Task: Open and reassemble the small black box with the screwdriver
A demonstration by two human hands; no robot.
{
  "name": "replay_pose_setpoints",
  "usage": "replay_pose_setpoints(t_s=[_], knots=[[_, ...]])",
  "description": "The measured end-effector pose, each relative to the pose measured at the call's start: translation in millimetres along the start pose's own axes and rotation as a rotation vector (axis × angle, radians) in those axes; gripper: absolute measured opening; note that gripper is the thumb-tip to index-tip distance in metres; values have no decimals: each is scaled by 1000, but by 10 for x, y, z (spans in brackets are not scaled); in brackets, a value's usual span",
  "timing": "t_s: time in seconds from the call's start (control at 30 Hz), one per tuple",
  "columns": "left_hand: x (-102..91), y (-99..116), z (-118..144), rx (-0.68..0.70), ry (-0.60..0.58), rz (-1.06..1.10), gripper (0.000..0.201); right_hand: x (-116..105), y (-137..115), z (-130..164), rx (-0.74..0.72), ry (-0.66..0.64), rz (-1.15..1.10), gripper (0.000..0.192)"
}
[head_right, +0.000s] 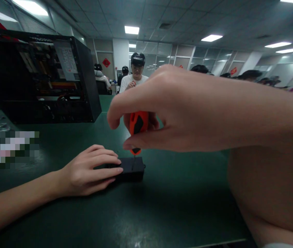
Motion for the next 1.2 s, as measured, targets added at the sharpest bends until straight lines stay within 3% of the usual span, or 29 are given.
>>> replay_pose_setpoints(t_s=[0.23,0.5,0.97,1.2], knots=[[56,-10,-73,-11,96,43,21,113,-15,-77,-29,-3,-49,16],[29,10,-121,-59,84,33,12,244,14,-194,7,-46,-177,17],[35,2,-84,-49,72,54,12,301,51,-200,-22,-126,-176,20],[31,9,-84,-57,63,56,11,329,9,-238,-7,-112,-292,24]])
Point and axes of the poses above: each hand's wrist, its own z-axis away from the middle knuckle, its own x-axis out of the palm, y = z × x, the point moved 1 cm from there along -z, towards the middle knuckle, and after that the axes turned 7 degrees about x, right-handed, at the moved point
